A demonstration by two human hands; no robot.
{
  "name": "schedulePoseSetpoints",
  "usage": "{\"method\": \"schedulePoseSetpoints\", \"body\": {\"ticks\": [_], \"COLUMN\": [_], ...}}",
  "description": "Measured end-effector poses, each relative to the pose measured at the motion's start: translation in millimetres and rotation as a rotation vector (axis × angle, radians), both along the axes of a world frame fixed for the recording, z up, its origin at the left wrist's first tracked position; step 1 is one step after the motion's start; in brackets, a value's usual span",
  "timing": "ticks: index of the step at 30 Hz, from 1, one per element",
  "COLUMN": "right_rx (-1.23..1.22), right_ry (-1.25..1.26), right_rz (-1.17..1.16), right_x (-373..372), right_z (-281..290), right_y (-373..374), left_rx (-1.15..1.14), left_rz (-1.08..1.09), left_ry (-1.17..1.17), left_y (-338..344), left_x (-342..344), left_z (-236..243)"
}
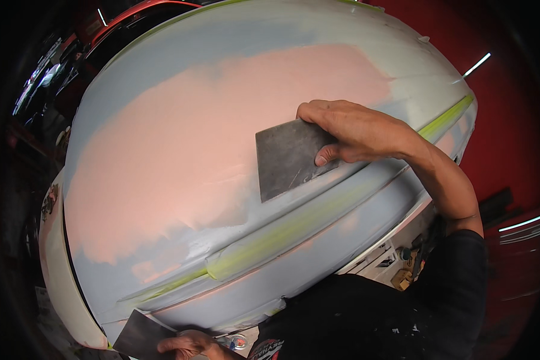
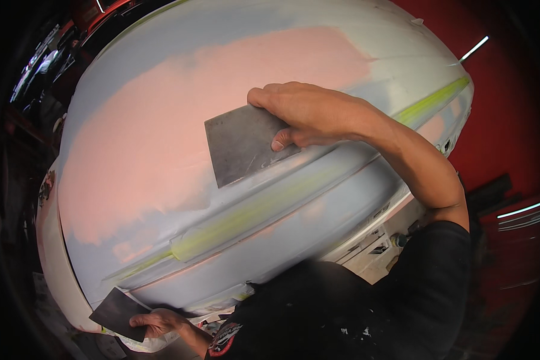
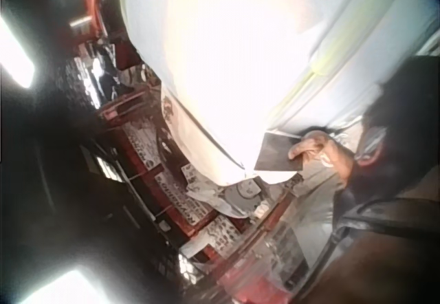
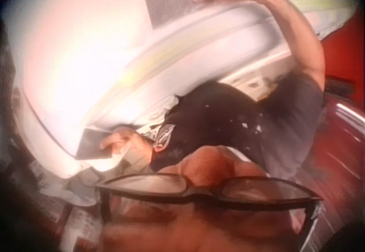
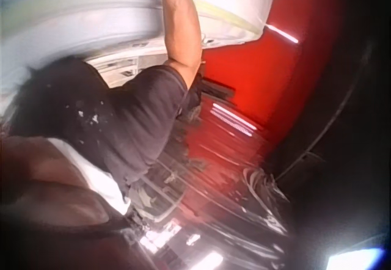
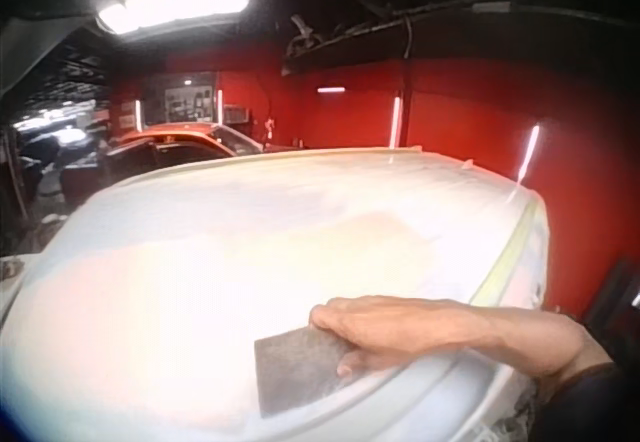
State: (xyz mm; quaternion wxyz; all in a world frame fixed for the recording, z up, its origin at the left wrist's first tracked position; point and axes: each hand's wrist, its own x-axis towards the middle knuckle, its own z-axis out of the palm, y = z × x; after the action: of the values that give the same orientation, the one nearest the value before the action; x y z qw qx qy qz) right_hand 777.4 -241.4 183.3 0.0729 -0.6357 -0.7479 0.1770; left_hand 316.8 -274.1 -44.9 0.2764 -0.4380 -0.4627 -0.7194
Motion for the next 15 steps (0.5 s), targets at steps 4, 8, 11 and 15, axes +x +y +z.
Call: {"method": "schedulePoseSetpoints", "body": {"ticks": [4,8,11,15], "right_rx": [-0.097,-0.06,-0.004,-0.017], "right_ry": [0.0,-0.047,-0.052,-0.053], "right_rz": [-0.067,-0.034,0.004,-0.048], "right_x": [2,3,9,9], "right_z": [-16,-23,-29,-22], "right_y": [-10,-5,9,25], "left_rx": [-0.026,-0.047,-0.051,-0.042], "left_rz": [-0.016,-0.012,-0.021,-0.028], "left_ry": [-0.001,0.012,0.021,0.027], "left_y": [-1,-3,-4,1], "left_x": [-1,12,5,6], "left_z": [-1,12,6,8]}}
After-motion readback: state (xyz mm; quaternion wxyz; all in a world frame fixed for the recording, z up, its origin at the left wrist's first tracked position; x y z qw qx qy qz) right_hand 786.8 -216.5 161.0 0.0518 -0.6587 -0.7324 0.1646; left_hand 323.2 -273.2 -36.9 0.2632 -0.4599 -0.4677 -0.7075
